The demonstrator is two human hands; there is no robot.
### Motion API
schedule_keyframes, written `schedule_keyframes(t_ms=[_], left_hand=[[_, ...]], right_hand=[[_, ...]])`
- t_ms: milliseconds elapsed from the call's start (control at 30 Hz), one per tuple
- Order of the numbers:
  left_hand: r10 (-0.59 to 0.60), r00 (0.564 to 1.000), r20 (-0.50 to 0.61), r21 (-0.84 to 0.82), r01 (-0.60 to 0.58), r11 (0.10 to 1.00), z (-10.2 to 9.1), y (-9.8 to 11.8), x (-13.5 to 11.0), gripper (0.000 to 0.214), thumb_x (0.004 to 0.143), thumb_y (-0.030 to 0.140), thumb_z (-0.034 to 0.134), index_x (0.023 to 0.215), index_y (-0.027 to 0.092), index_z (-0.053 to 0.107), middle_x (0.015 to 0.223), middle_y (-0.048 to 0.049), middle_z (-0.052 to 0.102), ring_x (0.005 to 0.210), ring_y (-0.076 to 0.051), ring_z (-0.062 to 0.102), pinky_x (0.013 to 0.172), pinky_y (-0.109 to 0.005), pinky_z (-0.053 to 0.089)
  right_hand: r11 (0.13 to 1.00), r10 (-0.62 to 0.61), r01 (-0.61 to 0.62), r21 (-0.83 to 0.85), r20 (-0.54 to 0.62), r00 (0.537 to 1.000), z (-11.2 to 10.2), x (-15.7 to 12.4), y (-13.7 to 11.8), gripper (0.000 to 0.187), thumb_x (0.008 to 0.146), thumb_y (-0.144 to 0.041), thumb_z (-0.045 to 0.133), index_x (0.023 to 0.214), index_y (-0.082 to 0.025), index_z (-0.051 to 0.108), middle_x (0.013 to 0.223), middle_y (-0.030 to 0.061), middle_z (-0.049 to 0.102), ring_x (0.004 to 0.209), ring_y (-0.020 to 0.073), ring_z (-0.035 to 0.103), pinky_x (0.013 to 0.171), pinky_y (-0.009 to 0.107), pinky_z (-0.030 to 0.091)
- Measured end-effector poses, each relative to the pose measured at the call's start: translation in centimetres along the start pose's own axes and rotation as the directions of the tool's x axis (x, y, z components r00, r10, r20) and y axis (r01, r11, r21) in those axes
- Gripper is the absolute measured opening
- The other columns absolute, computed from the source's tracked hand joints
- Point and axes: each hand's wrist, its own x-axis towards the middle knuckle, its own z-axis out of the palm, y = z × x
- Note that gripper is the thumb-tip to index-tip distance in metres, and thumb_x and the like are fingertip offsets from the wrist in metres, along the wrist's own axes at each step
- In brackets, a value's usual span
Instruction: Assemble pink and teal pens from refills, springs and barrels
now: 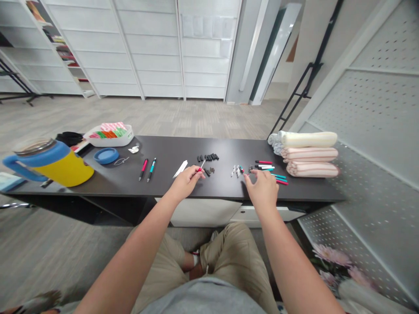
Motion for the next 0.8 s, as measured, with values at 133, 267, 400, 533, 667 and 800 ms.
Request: schedule_keyframes(t_ms=[133, 267, 400, 533, 667, 800], left_hand=[[-0.015, 1.000, -0.010, -0.005, 0.015, 1.000, 0.0, 0.0, 0.0, 0.029, 0.107, 0.041, 0.045, 0.106, 0.024, 0.070, 0.106, -0.0023, 0.076, 0.098, -0.019, 0.067, 0.091, -0.033, 0.049], [-0.020, 1.000, -0.008, 0.000, 0.020, 1.000, -0.1, 0.3, 0.0, 0.030, 0.107, 0.041, 0.045, 0.106, 0.024, 0.070, 0.106, -0.0024, 0.076, 0.098, -0.019, 0.068, 0.090, -0.032, 0.049], [-0.028, 0.999, -0.017, -0.015, 0.028, 0.999, -0.1, 0.1, 0.0, 0.030, 0.107, 0.043, 0.046, 0.107, 0.024, 0.070, 0.104, -0.0025, 0.077, 0.095, -0.019, 0.068, 0.088, -0.032, 0.049], [-0.041, 0.999, -0.021, -0.046, 0.040, 0.998, 0.0, -0.2, -0.1, 0.029, 0.106, 0.043, 0.046, 0.109, 0.024, 0.068, 0.106, -0.0023, 0.078, 0.094, -0.019, 0.069, 0.086, -0.031, 0.049], [-0.065, 0.998, -0.014, -0.092, 0.063, 0.994, 0.1, -0.4, -0.1, 0.029, 0.106, 0.045, 0.048, 0.111, 0.024, 0.067, 0.107, -0.0027, 0.078, 0.088, -0.018, 0.068, 0.083, -0.031, 0.049], [-0.121, 0.992, -0.044, -0.323, 0.101, 0.941, 0.0, -0.7, 0.1, 0.030, 0.105, 0.047, 0.050, 0.117, 0.022, 0.059, 0.100, -0.0053, 0.079, 0.082, -0.017, 0.065, 0.080, -0.030, 0.049]], right_hand=[[0.999, 0.015, -0.012, -0.051, 0.057, 0.998, 0.9, 0.1, 0.3, 0.031, 0.094, -0.043, 0.067, 0.111, -0.019, 0.075, 0.113, 0.0181, 0.066, 0.103, 0.0347, 0.059, 0.082, 0.043, 0.044], [0.998, 0.037, -0.032, -0.053, 0.084, 0.996, 1.4, 0.3, 0.1, 0.027, 0.094, -0.041, 0.067, 0.105, -0.019, 0.077, 0.110, 0.0180, 0.066, 0.102, 0.0347, 0.060, 0.080, 0.043, 0.045], [0.998, 0.044, -0.040, -0.045, 0.092, 0.995, 1.5, 0.5, 0.1, 0.026, 0.094, -0.040, 0.065, 0.104, -0.020, 0.077, 0.109, 0.0175, 0.066, 0.100, 0.0343, 0.062, 0.078, 0.042, 0.045], [0.999, 0.028, -0.026, -0.025, 0.093, 0.995, 1.7, 0.7, 0.2, 0.024, 0.095, -0.037, 0.062, 0.102, -0.019, 0.077, 0.109, 0.0167, 0.065, 0.097, 0.0314, 0.062, 0.079, 0.041, 0.045], [1.000, 0.002, -0.002, 0.010, 0.063, 0.998, 1.9, 0.9, 0.3, 0.023, 0.096, -0.036, 0.061, 0.100, -0.019, 0.076, 0.109, 0.0153, 0.064, 0.099, 0.0307, 0.060, 0.083, 0.040, 0.045], [0.988, -0.082, 0.087, 0.129, -0.051, 0.995, 1.6, 0.7, 0.1, 0.027, 0.100, -0.037, 0.056, 0.105, -0.018, 0.075, 0.109, 0.0152, 0.065, 0.105, 0.0306, 0.059, 0.095, 0.042, 0.045]])
